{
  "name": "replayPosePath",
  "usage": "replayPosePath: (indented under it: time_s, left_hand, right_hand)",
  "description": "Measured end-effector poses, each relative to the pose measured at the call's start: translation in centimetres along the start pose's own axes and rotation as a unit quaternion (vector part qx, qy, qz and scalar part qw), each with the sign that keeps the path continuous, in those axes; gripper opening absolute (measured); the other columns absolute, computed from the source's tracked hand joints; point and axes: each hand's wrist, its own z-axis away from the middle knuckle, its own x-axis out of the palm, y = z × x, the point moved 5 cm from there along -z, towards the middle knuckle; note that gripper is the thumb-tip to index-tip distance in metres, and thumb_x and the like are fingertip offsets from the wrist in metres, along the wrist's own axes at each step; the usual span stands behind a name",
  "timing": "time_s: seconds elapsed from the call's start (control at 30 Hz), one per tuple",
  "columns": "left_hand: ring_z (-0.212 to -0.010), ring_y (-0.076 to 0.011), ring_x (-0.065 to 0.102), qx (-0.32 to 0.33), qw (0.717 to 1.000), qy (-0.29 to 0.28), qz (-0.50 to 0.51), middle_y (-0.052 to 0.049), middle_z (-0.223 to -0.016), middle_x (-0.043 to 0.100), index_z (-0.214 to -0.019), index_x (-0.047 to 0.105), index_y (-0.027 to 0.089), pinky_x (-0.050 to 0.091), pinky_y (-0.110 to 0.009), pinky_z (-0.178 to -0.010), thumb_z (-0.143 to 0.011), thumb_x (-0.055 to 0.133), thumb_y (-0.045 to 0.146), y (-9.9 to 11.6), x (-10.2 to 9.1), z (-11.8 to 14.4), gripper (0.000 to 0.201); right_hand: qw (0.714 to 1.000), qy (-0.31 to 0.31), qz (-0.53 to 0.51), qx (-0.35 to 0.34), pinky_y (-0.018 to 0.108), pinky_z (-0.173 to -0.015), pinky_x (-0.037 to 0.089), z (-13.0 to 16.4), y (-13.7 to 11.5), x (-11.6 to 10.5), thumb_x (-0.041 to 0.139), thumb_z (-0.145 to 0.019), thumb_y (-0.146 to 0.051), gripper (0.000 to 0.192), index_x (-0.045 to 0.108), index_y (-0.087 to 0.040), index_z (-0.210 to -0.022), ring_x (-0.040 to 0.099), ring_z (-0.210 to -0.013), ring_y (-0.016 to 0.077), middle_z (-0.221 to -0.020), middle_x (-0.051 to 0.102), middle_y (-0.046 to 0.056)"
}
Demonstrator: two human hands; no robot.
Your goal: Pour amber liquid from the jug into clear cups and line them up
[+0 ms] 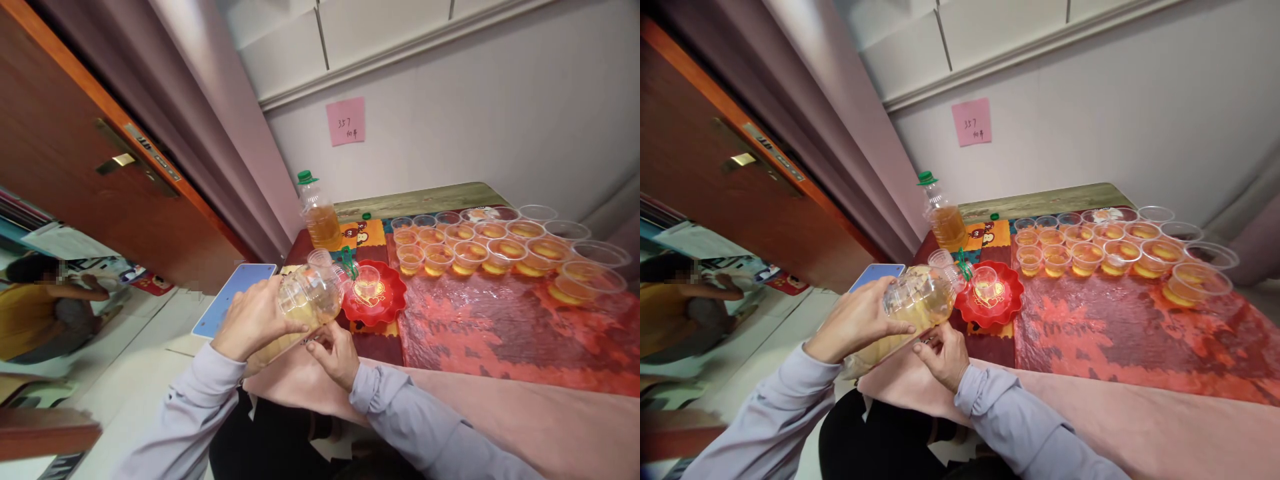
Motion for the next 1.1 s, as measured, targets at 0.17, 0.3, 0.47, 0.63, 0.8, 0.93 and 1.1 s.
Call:
replayPosePath:
  time_s: [0.17,0.3,0.47,0.63,0.8,0.93,1.1]
  left_hand:
    - [-0.128,-0.0431,0.065,0.006,1.000,-0.010,-0.007,-0.018,-0.132,0.072,-0.136,0.061,0.024,0.050,-0.052,-0.103,-0.067,0.082,0.068,0.5,-0.3,-0.2,0.085]
    - [-0.126,-0.0452,0.066,0.016,1.000,-0.001,-0.006,-0.018,-0.130,0.074,-0.144,0.057,0.026,0.051,-0.054,-0.098,-0.067,0.083,0.066,0.5,-0.2,-0.4,0.091]
    - [-0.127,-0.0441,0.066,0.029,0.999,0.012,0.009,-0.014,-0.133,0.074,-0.150,0.054,0.032,0.052,-0.052,-0.096,-0.068,0.083,0.066,0.3,-0.1,-0.7,0.094]
    - [-0.125,-0.0446,0.067,0.023,1.000,0.009,0.007,-0.014,-0.130,0.075,-0.149,0.055,0.028,0.053,-0.050,-0.095,-0.067,0.084,0.065,0.6,-0.3,-0.8,0.095]
    - [-0.128,-0.0457,0.065,0.024,1.000,-0.005,-0.002,-0.017,-0.135,0.072,-0.152,0.052,0.025,0.051,-0.053,-0.098,-0.069,0.082,0.064,0.8,-0.4,-0.8,0.097]
    - [-0.126,-0.0461,0.066,0.023,1.000,0.001,0.012,-0.014,-0.130,0.074,-0.148,0.057,0.028,0.053,-0.053,-0.096,-0.065,0.084,0.063,0.9,-0.6,-0.8,0.093]
    - [-0.125,-0.0453,0.067,0.018,1.000,0.000,0.010,-0.013,-0.128,0.075,-0.144,0.060,0.029,0.053,-0.050,-0.095,-0.064,0.084,0.064,1.1,-1.0,-0.8,0.090]
  right_hand:
    - [1.000,0.002,-0.006,0.004,0.032,-0.065,0.057,-0.1,0.1,0.0,0.066,-0.089,-0.074,0.058,0.062,-0.020,-0.108,0.075,-0.070,0.0217,-0.086,0.078,0.009]
    - [1.000,0.002,-0.010,0.006,0.032,-0.064,0.057,-0.2,0.2,-0.1,0.066,-0.089,-0.075,0.061,0.063,-0.020,-0.116,0.074,-0.068,0.0208,-0.087,0.079,0.008]
    - [1.000,0.010,-0.007,0.003,0.032,-0.064,0.057,-0.2,0.1,-0.2,0.067,-0.088,-0.074,0.056,0.064,-0.021,-0.105,0.073,-0.068,0.0205,-0.086,0.079,0.008]
    - [1.000,0.023,0.001,0.004,0.031,-0.061,0.055,-0.1,-0.1,-0.3,0.067,-0.088,-0.075,0.055,0.065,-0.021,-0.098,0.071,-0.065,0.0201,-0.080,0.077,0.007]
    - [1.000,0.027,-0.007,0.002,0.031,-0.061,0.055,-0.2,-0.1,-0.3,0.067,-0.088,-0.074,0.055,0.064,-0.021,-0.099,0.071,-0.064,0.0197,-0.078,0.076,0.006]
    - [1.000,0.022,-0.004,0.004,0.031,-0.062,0.057,-0.2,0.0,-0.2,0.067,-0.087,-0.075,0.055,0.065,-0.021,-0.099,0.071,-0.066,0.0200,-0.080,0.076,0.006]
    - [1.000,0.022,-0.005,0.000,0.032,-0.063,0.057,-0.1,0.0,-0.3,0.069,-0.087,-0.072,0.052,0.066,-0.021,-0.098,0.072,-0.066,0.0201,-0.080,0.077,0.006]
